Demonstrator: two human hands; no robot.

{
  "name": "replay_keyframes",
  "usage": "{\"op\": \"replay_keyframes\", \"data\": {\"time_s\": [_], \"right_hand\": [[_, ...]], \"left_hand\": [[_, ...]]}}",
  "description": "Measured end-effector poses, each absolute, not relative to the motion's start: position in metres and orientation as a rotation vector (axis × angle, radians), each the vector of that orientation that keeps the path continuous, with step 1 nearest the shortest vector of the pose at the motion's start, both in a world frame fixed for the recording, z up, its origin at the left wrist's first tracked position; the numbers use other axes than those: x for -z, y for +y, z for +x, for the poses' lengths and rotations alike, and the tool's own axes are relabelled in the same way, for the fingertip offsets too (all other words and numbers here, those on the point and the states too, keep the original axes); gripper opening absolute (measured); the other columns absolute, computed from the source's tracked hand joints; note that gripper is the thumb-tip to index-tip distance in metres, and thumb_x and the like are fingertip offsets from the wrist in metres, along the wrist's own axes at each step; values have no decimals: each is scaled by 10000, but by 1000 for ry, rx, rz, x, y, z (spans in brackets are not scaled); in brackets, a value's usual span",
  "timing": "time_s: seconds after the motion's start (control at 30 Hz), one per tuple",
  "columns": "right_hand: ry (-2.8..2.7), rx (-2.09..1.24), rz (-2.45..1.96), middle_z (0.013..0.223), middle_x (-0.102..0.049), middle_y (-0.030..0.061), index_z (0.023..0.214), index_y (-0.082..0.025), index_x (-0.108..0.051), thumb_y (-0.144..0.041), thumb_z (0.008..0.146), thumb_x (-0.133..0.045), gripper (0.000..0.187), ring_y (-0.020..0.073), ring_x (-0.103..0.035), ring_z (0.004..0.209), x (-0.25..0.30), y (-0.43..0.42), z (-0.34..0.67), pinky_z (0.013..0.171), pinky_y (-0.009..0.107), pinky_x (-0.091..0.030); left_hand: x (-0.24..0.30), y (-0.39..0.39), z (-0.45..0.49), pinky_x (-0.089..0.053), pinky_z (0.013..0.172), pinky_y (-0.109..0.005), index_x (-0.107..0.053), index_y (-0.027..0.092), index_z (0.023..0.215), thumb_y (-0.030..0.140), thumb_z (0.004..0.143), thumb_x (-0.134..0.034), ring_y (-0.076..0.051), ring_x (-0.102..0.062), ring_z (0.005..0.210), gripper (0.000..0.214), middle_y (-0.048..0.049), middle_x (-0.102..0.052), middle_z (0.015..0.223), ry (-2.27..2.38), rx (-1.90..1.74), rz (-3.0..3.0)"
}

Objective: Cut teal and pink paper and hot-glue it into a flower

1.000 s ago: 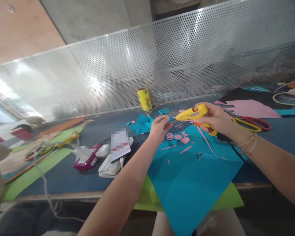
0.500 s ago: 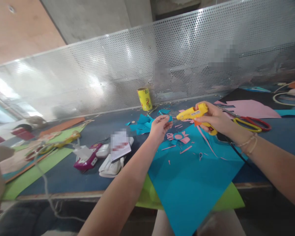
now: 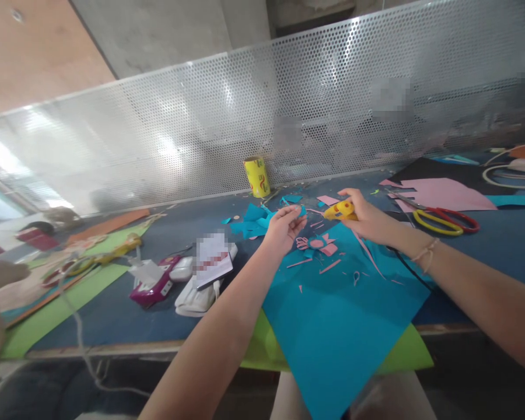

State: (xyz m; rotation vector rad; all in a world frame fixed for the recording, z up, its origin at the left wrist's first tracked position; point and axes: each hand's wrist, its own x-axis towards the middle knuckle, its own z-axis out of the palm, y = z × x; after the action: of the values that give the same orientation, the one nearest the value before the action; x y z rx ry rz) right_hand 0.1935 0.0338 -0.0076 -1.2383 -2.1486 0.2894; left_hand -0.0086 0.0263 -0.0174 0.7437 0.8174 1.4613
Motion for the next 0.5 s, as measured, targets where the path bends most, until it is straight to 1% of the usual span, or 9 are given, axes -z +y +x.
{"op": "replay_keyframes", "data": {"time_s": [0.13, 0.2, 0.3, 0.4, 0.5], "right_hand": [[-2156, -229, -1195, 1008, -561, 114, 1232, -193, -287, -216, 736, -469, 529, 220, -592, 792, 9, 36, 194, 638, 320, -461], [-2163, -203, -1192, 1023, -564, 113, 1238, -199, -289, -222, 743, -467, 526, 229, -592, 830, 9, 37, 196, 667, 329, -464], [-2227, -148, -1216, 1106, -540, 131, 1256, -197, -294, -210, 738, -469, 547, 246, -585, 886, 11, 38, 197, 686, 332, -462], [-2343, -60, -1245, 1177, -494, 143, 1268, -192, -323, -186, 727, -464, 558, 255, -582, 903, 16, 41, 198, 687, 326, -454], [-2520, 7, -1229, 1160, -481, 133, 1247, -199, -390, -153, 717, -446, 535, 237, -591, 852, 23, 42, 197, 673, 316, -440]], "left_hand": [[17, 27, -9, -497, 642, -202, -557, 152, 679, 122, 666, -644, -76, -599, 600, 94, 30, -565, 593, 829, -1461, 726], [18, 28, -9, -495, 628, -198, -558, 152, 678, 120, 668, -641, -75, -595, 591, 90, 29, -565, 588, 828, -1463, 724], [17, 28, -9, -494, 618, -193, -558, 150, 677, 119, 673, -636, -68, -587, 572, 84, 32, -560, 581, 810, -1471, 713], [16, 27, -9, -493, 612, -187, -550, 147, 668, 120, 679, -630, -65, -584, 566, 85, 33, -557, 576, 791, -1477, 706], [16, 27, -9, -491, 606, -180, -539, 143, 656, 113, 685, -621, -63, -585, 567, 92, 35, -554, 572, 783, -1481, 707]]}}
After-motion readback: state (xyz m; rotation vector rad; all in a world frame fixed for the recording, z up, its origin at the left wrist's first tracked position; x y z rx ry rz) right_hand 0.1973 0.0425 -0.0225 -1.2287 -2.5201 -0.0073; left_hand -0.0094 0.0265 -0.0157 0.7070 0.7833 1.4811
